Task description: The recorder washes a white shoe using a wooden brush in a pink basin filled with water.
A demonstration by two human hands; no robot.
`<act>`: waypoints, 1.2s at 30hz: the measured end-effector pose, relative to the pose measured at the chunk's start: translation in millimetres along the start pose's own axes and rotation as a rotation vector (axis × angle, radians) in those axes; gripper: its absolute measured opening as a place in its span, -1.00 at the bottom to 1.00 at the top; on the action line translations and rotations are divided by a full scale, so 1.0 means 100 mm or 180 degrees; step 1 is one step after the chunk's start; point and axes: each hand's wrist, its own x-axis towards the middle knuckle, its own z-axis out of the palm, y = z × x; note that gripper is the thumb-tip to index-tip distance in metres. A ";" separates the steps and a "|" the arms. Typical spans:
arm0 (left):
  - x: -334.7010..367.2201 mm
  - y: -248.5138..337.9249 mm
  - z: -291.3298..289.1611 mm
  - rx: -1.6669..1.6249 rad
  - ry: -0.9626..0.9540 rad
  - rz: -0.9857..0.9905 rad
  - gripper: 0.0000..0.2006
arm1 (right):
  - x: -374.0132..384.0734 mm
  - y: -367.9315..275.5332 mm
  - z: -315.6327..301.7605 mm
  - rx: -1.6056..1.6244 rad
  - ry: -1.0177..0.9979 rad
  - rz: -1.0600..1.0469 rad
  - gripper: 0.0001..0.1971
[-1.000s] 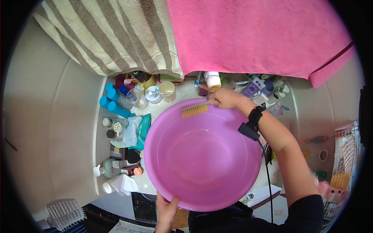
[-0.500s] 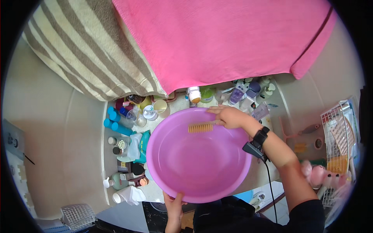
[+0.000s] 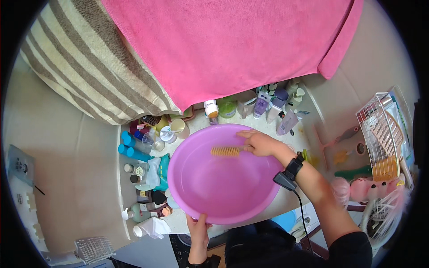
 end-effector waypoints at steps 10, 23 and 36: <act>0.01 -0.04 0.01 0.0043 0.0042 0.0101 -0.61 | 0.79 0.15 0.17 -0.0334 -0.0112 0.0011 -0.67; 0.05 -0.03 0.06 -0.0183 0.0097 0.0019 -0.61 | 1.03 0.16 0.21 0.0270 -0.0368 0.0283 -0.64; 0.15 -0.06 0.04 -0.0113 -0.0011 -0.0030 -0.58 | -0.18 -0.09 -0.11 -0.0159 -0.0304 0.0626 -0.76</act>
